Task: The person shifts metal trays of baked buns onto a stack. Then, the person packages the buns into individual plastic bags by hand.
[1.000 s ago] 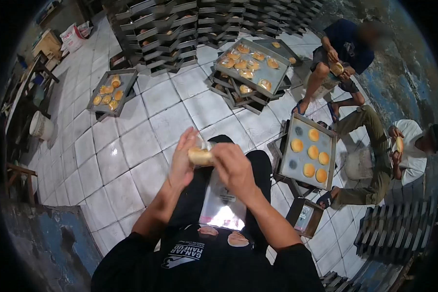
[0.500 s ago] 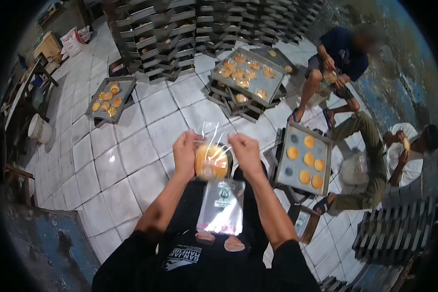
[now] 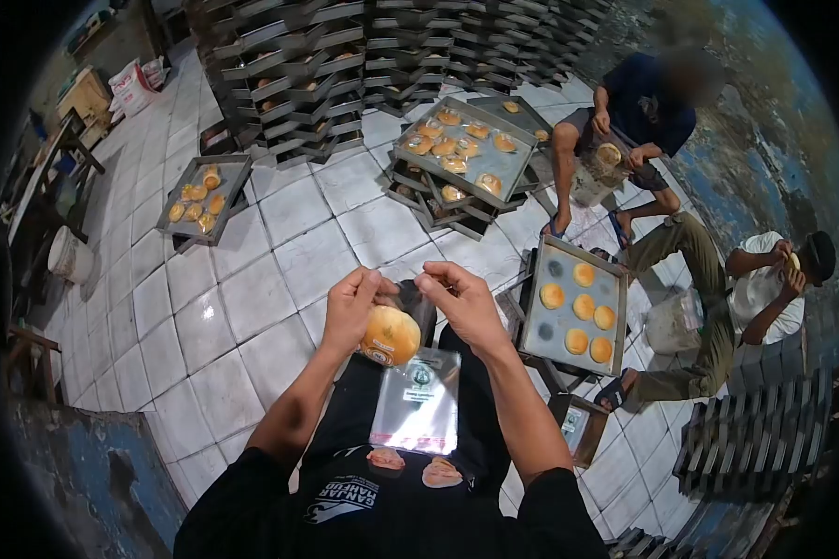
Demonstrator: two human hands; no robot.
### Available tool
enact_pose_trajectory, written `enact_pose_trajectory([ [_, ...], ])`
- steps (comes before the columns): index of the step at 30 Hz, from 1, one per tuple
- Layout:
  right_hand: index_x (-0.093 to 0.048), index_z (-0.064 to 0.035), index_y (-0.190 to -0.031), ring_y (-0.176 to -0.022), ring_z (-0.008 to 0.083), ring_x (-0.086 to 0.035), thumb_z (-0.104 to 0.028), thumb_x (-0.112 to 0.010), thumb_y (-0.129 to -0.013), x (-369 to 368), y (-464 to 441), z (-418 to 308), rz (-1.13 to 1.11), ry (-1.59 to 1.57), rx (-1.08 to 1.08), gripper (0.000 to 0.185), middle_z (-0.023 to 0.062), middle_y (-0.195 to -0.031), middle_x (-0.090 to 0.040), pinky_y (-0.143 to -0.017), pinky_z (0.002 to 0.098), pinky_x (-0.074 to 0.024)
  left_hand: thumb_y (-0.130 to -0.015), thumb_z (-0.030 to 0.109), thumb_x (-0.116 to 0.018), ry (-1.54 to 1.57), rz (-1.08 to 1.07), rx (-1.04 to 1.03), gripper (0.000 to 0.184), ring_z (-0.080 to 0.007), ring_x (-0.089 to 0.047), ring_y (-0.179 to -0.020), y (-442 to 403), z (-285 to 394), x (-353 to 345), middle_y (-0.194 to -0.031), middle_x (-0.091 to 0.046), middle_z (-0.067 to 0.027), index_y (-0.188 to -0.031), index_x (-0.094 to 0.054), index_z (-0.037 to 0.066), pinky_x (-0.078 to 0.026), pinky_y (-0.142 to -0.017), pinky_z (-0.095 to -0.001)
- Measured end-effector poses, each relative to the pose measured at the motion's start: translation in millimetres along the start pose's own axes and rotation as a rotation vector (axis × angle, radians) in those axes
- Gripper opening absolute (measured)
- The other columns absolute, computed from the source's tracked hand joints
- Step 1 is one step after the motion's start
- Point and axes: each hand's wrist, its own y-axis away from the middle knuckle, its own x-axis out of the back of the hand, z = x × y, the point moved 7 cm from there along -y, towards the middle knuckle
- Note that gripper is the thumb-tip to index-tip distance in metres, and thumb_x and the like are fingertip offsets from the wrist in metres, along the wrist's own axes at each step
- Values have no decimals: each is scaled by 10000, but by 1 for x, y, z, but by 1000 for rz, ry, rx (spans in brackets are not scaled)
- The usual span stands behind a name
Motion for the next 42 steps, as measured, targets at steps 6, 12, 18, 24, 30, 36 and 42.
enact_pose_trajectory([
  [6, -639, 32, -1063, -778, 136, -634, -76, -670, -877, 25, 15, -36, 129, -153, 104, 218, 81, -849, -670, -752, 273, -502, -1015, 251, -491, -161, -40, -130, 318, -95, -596, -664, 2, -3, 2, -809, -647, -83, -822, -568, 11, -501, -610, -236],
  [12, -647, 15, -1060, -700, 147, -594, -120, -602, -924, 87, 29, 8, 187, -279, 140, 197, 62, -825, -633, -705, 259, -490, -1016, 283, -489, 130, 79, -11, 337, -81, -560, -631, 5, -15, 9, -816, -647, -88, -811, -554, 24, -483, -588, -226],
  [18, -665, 18, -902, -732, 109, -563, -204, -550, -979, 12, 45, 22, 196, 186, -73, 261, 40, -865, -606, -622, 239, -451, -1019, 287, -480, 158, 63, 3, 327, -84, -573, -632, 6, -16, -4, -833, -654, -102, -833, -544, 26, -485, -576, -225],
  [24, -613, 27, -811, -614, 266, -563, -164, -598, -924, -23, 51, -79, 210, 700, 454, 222, 160, -735, -570, -601, 353, -449, -1032, 237, -442, 71, 148, -132, 312, -101, -586, -630, 17, 38, -6, -853, -657, -116, -832, -532, 14, -489, -585, -233],
  [30, -558, -41, -680, -567, 50, -386, -280, -583, -948, 13, 15, 36, 66, 135, -152, 360, -58, -613, -465, -504, 244, -314, -991, 157, -482, -618, 263, -360, 269, -168, -553, -850, 20, 51, 21, -968, -581, -83, -812, -582, -16, -429, -779, -282],
  [36, -597, -19, -864, -583, 54, -486, -237, -623, -941, -16, 86, 121, 89, -102, -419, 233, -14, -698, -553, -506, 213, -404, -968, 126, -508, -101, 134, 195, 315, -134, -551, -835, 67, -59, 58, -873, -599, -74, -697, -554, -29, -416, -817, -269],
  [42, -409, 2, -1348, -1004, 157, -600, -108, -690, -876, -8, 103, 73, 163, -449, -285, 560, 102, -1193, -571, -755, 282, -549, -915, -13, -540, -215, -117, 22, 81, -138, -570, -909, 43, -13, -18, -1032, -636, -137, -886, -600, -58, -439, -851, -261],
])
